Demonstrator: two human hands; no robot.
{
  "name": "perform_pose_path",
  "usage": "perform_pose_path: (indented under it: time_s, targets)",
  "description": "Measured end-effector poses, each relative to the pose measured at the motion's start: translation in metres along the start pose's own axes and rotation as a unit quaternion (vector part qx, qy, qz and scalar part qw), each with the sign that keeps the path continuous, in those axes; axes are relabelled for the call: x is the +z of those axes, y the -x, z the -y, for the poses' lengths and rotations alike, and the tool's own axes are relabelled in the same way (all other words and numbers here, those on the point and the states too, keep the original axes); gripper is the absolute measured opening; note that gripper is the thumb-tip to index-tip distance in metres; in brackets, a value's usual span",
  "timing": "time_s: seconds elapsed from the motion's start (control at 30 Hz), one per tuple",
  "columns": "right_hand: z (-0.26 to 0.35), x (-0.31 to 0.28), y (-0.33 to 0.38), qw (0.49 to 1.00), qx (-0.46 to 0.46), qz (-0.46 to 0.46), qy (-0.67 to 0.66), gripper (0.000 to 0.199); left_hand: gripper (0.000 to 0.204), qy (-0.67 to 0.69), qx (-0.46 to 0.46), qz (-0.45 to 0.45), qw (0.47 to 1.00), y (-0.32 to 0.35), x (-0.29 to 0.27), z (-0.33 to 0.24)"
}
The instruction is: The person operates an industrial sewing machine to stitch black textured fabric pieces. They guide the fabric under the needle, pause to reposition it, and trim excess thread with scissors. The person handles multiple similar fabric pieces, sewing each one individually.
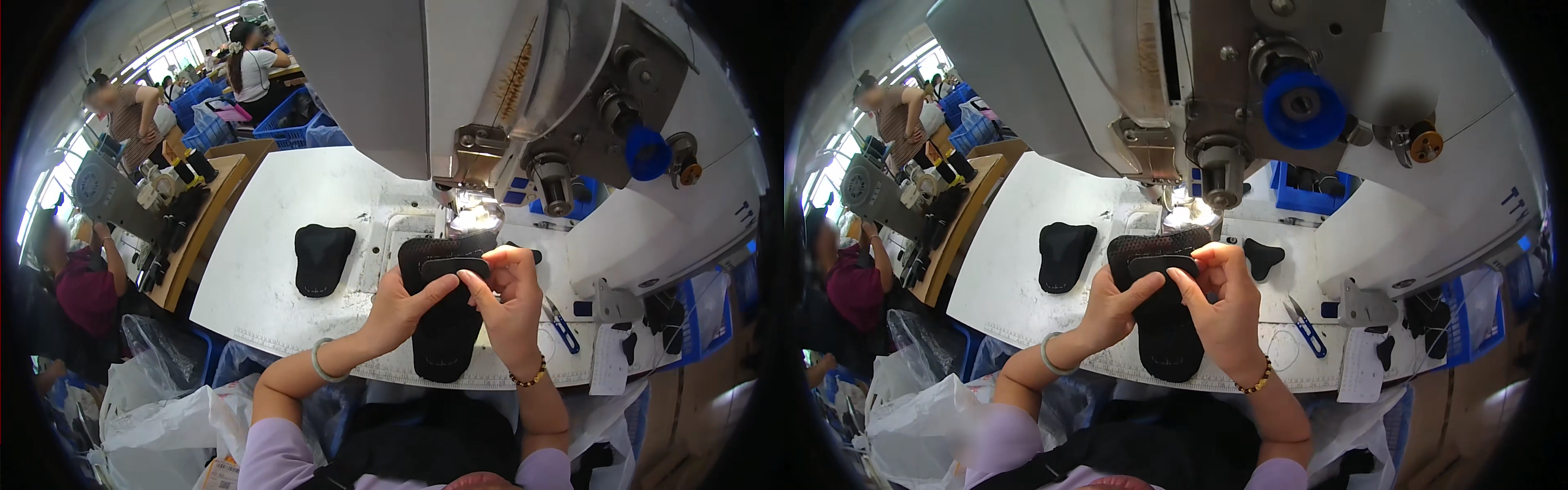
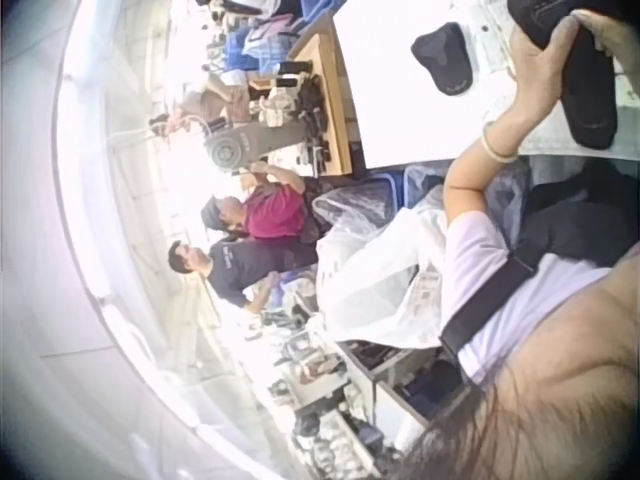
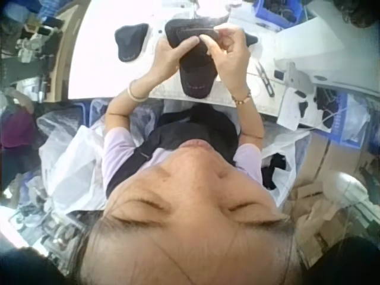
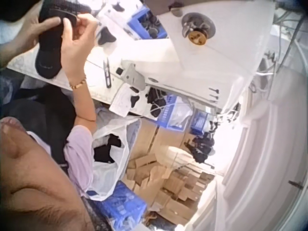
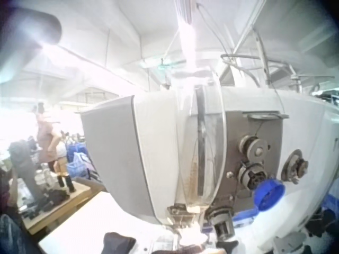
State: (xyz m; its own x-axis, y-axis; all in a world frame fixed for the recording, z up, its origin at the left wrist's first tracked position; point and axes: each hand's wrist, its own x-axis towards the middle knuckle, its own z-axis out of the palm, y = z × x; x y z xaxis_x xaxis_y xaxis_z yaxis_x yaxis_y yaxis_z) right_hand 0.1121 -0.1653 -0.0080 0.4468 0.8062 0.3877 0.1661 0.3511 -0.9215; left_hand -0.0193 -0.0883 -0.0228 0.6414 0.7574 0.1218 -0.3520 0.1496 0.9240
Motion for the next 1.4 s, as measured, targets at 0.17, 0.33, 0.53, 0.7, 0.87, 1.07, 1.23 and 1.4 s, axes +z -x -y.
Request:
perform_pose_path:
  time_s: [0.17, 0.33, 0.53, 0.7, 0.87, 1.07, 1.23, 1.4]
  targets:
    - [-0.012, 0.004, -0.004, 1.0, -0.006, -0.017, -0.011, 0.027, 0.021, -0.06, 0.023, 0.007, 0.998, -0.003, -0.003, 0.001]
    - [-0.017, 0.008, -0.006, 0.999, -0.013, -0.025, -0.028, 0.028, 0.022, -0.069, 0.025, -0.003, 0.997, -0.007, -0.007, 0.005]
    - [-0.021, 0.009, -0.008, 0.999, -0.025, -0.029, -0.019, 0.031, 0.024, -0.067, 0.032, -0.005, 0.997, -0.009, -0.009, 0.006]
    - [-0.035, -0.01, -0.004, 0.961, -0.215, -0.106, 0.141, 0.034, 0.023, 0.019, -0.006, -0.034, 0.999, -0.008, -0.004, 0.0]
    - [-0.048, -0.036, 0.001, 0.783, -0.455, 0.012, 0.424, 0.026, 0.022, 0.074, -0.031, -0.051, 0.995, -0.009, 0.003, -0.006]
    - [-0.034, -0.027, -0.011, 0.713, -0.535, 0.037, 0.451, 0.034, 0.027, -0.009, -0.015, -0.085, 0.996, -0.006, 0.003, -0.013]
    - [-0.01, -0.014, -0.027, 0.798, -0.446, 0.084, 0.397, 0.035, 0.029, -0.094, 0.016, -0.108, 0.99, -0.013, -0.009, -0.029]
    - [-0.014, -0.016, -0.049, 0.835, -0.409, 0.032, 0.368, 0.04, 0.02, -0.021, 0.051, -0.115, 0.992, -0.048, -0.002, -0.023]
